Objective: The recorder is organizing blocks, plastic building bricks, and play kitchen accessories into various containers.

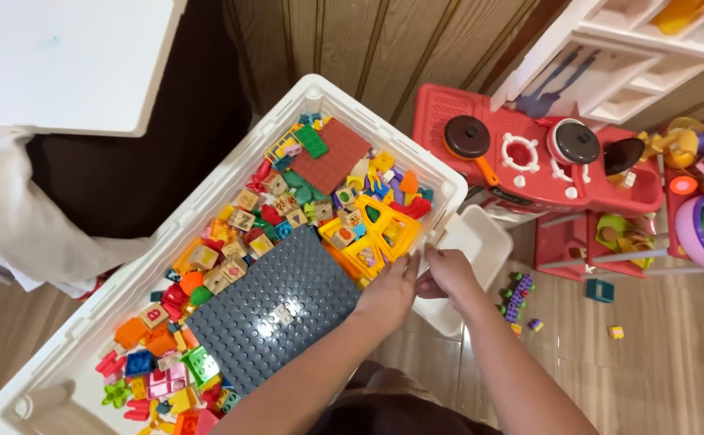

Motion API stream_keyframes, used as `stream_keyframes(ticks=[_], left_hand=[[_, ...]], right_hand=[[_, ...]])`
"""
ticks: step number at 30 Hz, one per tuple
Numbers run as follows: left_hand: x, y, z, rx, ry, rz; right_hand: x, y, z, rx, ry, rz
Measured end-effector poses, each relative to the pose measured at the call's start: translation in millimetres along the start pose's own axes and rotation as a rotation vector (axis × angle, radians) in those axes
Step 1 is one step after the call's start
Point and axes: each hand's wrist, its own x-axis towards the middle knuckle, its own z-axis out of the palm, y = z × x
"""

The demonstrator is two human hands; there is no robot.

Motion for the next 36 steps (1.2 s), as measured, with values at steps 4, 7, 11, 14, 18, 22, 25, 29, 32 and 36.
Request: stream_keyframes(ticks=[4,7,11,14,18,22,25,29,32,36], left_hand=[[-11,-17,16,-0.006,0.068,-0.023],[-45,-10,0,-0.148,0.069,-0.099],[-100,29,-50,-0.371,0.264,-0.078],[-131,27,-73,-0.568,0.477,-0.095],[-175,22,-105,-1.136,0.634,-0.279],[-250,38,-165,-1.075,0.73,-0.759],[-315,17,-136,-1.147,0.932,-0.918],[-394,2,-79,-1.237,1.61,-0.905],[-442,-19,-23,-1.075,2.116,-0.881],[-461,-105,82,-1.245,2.305,-0.987]], right_hand=[[9,1,-4,-0.099,-0.018,-0.034],[20,2,-20,-0.247,-0.02,-0.09],[-58,-51,-45,-0.864,0.057,-0.424],[-90,-74,-44,-1.219,-0.1,-0.886],[-139,-82,22,-1.323,-0.544,-1.351],[-186,-78,96,-1.504,-0.962,-1.716],[-214,-71,139,-1.491,-0.956,-1.994],[-256,-53,187,-0.854,-0.783,-2.165],[-260,-22,235,-0.946,-0.792,-1.87],[-237,46,310,-0.924,-1.091,-1.372]])
